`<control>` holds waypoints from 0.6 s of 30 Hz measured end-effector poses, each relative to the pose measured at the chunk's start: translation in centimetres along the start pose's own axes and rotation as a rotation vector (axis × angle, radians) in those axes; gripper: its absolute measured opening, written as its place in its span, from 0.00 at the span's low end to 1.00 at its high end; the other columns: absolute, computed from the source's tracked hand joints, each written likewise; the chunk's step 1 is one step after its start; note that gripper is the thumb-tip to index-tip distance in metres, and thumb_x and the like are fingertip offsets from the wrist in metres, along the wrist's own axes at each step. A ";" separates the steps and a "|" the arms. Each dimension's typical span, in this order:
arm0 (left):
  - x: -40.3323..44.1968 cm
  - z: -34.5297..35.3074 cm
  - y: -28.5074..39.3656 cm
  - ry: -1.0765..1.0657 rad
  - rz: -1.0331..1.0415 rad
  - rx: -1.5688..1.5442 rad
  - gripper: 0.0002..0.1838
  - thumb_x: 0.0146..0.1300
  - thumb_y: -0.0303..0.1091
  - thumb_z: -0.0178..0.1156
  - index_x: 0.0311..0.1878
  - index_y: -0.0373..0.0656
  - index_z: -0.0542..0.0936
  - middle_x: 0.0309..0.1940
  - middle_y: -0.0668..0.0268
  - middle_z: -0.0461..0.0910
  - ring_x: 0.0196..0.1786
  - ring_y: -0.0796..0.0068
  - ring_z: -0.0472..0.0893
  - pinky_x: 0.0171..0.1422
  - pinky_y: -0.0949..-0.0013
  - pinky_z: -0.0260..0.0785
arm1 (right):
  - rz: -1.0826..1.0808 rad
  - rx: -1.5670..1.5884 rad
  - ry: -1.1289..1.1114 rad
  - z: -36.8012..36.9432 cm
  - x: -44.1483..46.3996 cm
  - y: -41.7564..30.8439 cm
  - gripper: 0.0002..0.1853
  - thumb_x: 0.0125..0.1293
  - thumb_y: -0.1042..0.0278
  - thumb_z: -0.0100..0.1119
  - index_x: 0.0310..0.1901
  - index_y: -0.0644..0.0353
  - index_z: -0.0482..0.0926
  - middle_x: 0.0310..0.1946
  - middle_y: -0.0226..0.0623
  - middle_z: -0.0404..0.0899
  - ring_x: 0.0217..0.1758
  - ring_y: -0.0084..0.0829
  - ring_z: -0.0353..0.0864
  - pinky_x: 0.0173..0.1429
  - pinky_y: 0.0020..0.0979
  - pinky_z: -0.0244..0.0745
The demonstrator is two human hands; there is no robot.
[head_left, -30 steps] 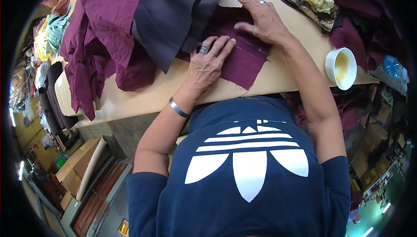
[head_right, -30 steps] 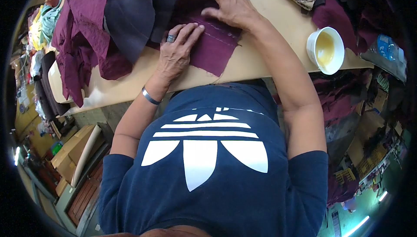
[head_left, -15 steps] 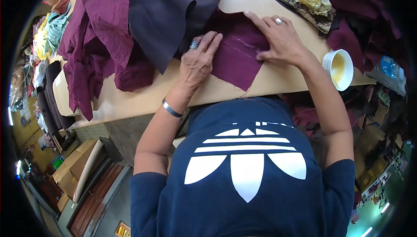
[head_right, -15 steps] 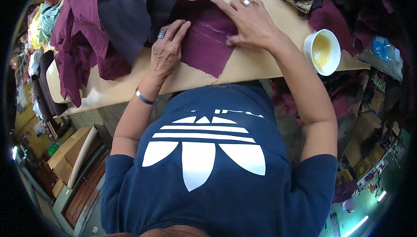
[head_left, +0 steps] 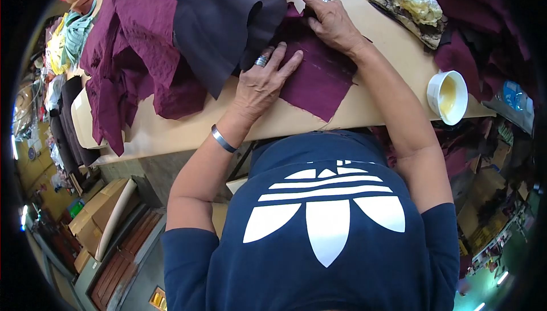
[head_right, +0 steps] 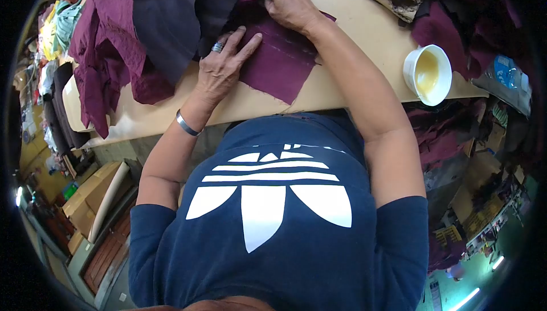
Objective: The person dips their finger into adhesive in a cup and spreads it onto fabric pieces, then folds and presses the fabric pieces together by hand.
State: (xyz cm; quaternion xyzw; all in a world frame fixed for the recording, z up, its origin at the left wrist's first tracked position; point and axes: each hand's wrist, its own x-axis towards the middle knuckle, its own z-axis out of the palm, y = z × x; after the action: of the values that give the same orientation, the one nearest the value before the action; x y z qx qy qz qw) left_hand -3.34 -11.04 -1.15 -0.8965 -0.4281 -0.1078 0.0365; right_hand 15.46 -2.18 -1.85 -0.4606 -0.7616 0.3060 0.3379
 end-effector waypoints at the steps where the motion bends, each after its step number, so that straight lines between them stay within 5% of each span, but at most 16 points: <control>1: -0.1 -0.1 0.2 -0.023 -0.006 0.005 0.31 0.52 0.22 0.52 0.59 0.64 0.72 0.56 0.70 0.70 0.47 0.65 0.77 0.39 0.71 0.77 | -0.018 -0.018 0.003 0.0 0.0 0.2 0.38 0.52 0.83 0.55 0.65 0.41 0.62 0.26 0.44 0.79 0.29 0.44 0.79 0.41 0.40 0.75; 4: 0.3 -0.8 0.8 -0.090 0.022 0.033 0.32 0.51 0.22 0.52 0.59 0.65 0.72 0.55 0.72 0.71 0.48 0.65 0.77 0.39 0.71 0.77 | -0.033 -0.090 -0.027 -0.2 0.0 -0.1 0.37 0.52 0.83 0.55 0.65 0.41 0.63 0.25 0.44 0.79 0.29 0.43 0.79 0.41 0.40 0.75; 9: 0.1 0.2 -0.1 0.065 -0.074 -0.097 0.27 0.51 0.21 0.51 0.58 0.50 0.72 0.53 0.70 0.73 0.47 0.67 0.78 0.45 0.69 0.75 | -0.065 -0.226 -0.020 0.3 0.2 1.4 0.38 0.51 0.81 0.53 0.66 0.43 0.60 0.26 0.43 0.78 0.29 0.43 0.78 0.41 0.41 0.74; 18: 0.0 0.3 -0.6 0.089 -0.116 0.047 0.25 0.55 0.24 0.50 0.57 0.55 0.73 0.53 0.69 0.75 0.37 0.67 0.81 0.45 0.67 0.74 | -0.058 -0.217 -0.001 0.6 0.7 1.3 0.39 0.49 0.80 0.51 0.66 0.44 0.59 0.27 0.41 0.78 0.31 0.42 0.78 0.46 0.39 0.69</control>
State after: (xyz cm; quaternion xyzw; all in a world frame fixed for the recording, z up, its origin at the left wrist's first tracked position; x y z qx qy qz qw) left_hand -3.74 -10.61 -1.47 -0.8634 -0.4797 -0.1396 0.0702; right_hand 15.41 -1.18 -3.01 -0.4722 -0.8035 0.2120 0.2942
